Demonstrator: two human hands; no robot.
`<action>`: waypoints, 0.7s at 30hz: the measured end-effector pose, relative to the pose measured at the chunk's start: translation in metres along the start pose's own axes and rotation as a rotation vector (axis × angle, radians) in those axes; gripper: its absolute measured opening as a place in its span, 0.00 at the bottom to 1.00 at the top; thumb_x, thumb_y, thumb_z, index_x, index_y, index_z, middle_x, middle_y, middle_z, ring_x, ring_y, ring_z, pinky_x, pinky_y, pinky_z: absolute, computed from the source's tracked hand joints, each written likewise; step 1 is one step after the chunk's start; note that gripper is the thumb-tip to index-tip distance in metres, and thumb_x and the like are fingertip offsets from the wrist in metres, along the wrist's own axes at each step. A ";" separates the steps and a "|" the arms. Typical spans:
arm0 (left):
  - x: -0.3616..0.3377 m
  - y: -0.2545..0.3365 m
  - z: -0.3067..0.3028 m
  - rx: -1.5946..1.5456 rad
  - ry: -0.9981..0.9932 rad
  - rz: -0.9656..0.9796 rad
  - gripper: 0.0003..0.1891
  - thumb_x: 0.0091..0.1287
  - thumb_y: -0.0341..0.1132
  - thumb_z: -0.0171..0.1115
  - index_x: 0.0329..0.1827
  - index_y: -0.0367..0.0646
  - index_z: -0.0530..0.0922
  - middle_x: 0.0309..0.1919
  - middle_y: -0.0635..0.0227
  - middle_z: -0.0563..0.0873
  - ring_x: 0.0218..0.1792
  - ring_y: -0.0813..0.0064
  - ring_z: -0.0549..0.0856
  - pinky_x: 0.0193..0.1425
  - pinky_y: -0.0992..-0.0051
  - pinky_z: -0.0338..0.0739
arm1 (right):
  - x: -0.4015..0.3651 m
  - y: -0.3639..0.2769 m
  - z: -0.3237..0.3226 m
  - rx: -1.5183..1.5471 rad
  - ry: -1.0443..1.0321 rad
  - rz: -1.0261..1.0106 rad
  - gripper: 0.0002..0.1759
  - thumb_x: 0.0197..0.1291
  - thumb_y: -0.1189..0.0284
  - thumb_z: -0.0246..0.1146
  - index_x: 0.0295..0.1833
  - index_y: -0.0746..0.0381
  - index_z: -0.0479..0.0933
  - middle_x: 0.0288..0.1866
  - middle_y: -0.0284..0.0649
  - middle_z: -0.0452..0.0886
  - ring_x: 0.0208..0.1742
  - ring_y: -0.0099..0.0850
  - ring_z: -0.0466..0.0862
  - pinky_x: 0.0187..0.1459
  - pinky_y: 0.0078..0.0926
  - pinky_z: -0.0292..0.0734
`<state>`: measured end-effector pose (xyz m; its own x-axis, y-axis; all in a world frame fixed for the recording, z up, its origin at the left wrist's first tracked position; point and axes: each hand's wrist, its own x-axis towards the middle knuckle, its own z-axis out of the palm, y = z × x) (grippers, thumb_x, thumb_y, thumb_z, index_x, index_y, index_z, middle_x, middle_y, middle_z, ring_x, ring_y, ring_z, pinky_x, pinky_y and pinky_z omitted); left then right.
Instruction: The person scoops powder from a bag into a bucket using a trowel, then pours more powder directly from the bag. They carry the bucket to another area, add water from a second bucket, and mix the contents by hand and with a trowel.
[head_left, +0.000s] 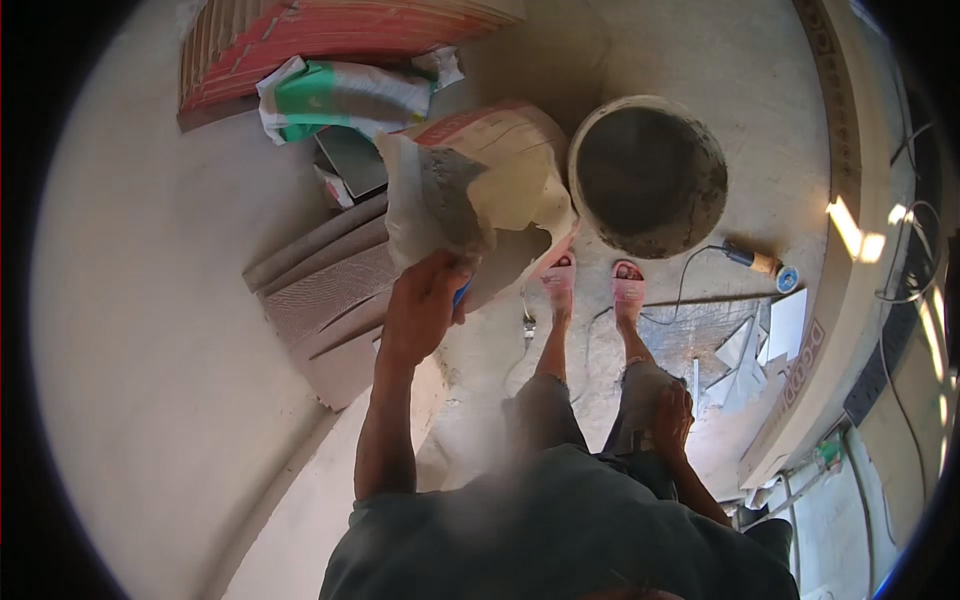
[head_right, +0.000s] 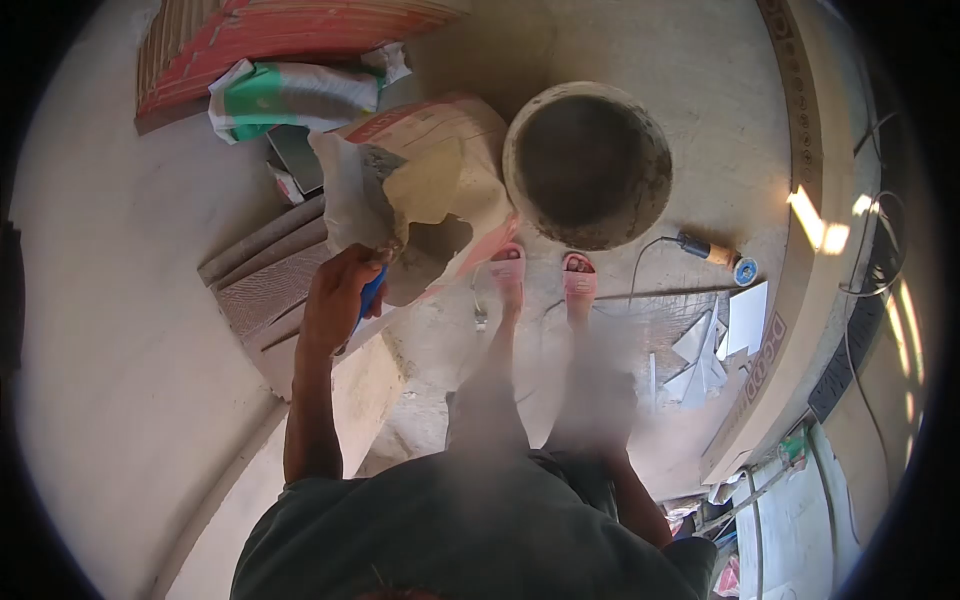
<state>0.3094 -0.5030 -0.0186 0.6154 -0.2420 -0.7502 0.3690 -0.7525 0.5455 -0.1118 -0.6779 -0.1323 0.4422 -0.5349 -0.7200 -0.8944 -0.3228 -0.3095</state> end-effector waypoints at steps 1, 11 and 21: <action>-0.008 -0.011 -0.022 -0.025 0.022 -0.033 0.13 0.69 0.38 0.51 0.42 0.37 0.79 0.20 0.66 0.77 0.20 0.76 0.78 0.27 0.71 0.73 | 0.002 -0.007 0.004 -0.012 -0.001 -0.010 0.23 0.73 0.60 0.47 0.61 0.66 0.71 0.56 0.58 0.75 0.59 0.57 0.73 0.58 0.50 0.69; 0.083 -0.135 -0.043 1.077 0.396 0.234 0.13 0.65 0.30 0.55 0.45 0.25 0.71 0.34 0.48 0.82 0.31 0.55 0.88 0.32 0.64 0.86 | -0.015 -0.055 0.032 0.004 0.031 -0.007 0.23 0.74 0.60 0.46 0.60 0.67 0.71 0.57 0.57 0.75 0.60 0.57 0.73 0.60 0.48 0.68; 0.103 -0.129 0.011 0.767 0.268 0.306 0.15 0.64 0.33 0.56 0.49 0.31 0.76 0.43 0.44 0.83 0.44 0.49 0.86 0.45 0.57 0.82 | -0.033 -0.046 0.057 -0.011 0.060 0.145 0.23 0.74 0.59 0.44 0.61 0.64 0.70 0.57 0.56 0.74 0.60 0.56 0.72 0.60 0.49 0.67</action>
<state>0.3174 -0.4373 -0.1705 0.7898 -0.4217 -0.4455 -0.3519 -0.9063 0.2340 -0.0891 -0.6014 -0.1296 0.3120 -0.6224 -0.7179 -0.9486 -0.2469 -0.1982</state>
